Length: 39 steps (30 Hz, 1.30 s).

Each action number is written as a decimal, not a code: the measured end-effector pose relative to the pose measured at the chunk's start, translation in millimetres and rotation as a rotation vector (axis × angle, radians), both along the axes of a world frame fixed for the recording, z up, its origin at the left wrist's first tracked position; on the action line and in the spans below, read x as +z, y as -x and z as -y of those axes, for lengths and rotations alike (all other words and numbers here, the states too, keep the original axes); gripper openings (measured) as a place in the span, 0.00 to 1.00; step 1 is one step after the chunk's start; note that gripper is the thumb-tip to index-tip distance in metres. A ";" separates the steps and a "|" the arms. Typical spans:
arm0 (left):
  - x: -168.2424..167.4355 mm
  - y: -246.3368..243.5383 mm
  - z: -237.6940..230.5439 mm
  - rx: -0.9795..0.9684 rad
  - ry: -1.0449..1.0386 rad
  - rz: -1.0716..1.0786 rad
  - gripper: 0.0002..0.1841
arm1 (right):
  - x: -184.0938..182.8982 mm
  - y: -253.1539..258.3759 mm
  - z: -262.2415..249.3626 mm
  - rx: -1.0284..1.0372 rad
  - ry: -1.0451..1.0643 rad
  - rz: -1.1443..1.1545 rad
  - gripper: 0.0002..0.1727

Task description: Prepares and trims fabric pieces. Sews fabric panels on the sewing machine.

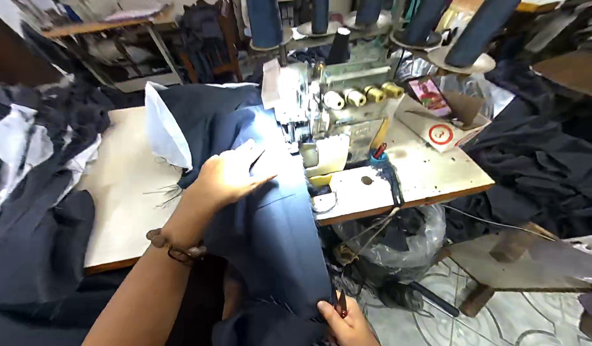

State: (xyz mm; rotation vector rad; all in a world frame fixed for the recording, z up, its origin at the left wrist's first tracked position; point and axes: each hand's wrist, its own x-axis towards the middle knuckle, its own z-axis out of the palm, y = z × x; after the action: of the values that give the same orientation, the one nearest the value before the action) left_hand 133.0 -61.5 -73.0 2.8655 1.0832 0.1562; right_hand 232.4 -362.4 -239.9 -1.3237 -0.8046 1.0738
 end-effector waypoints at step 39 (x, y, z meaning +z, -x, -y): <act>-206.6 70.4 207.6 -0.286 -0.036 0.579 0.49 | -10.7 17.8 -7.7 -0.006 0.073 -0.545 0.06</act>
State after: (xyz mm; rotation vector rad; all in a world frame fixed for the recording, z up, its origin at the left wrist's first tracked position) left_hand 62.6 -269.2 -279.6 2.6810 0.5583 0.9169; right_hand 214.5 -354.7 -250.6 -1.0150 -0.3553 1.3856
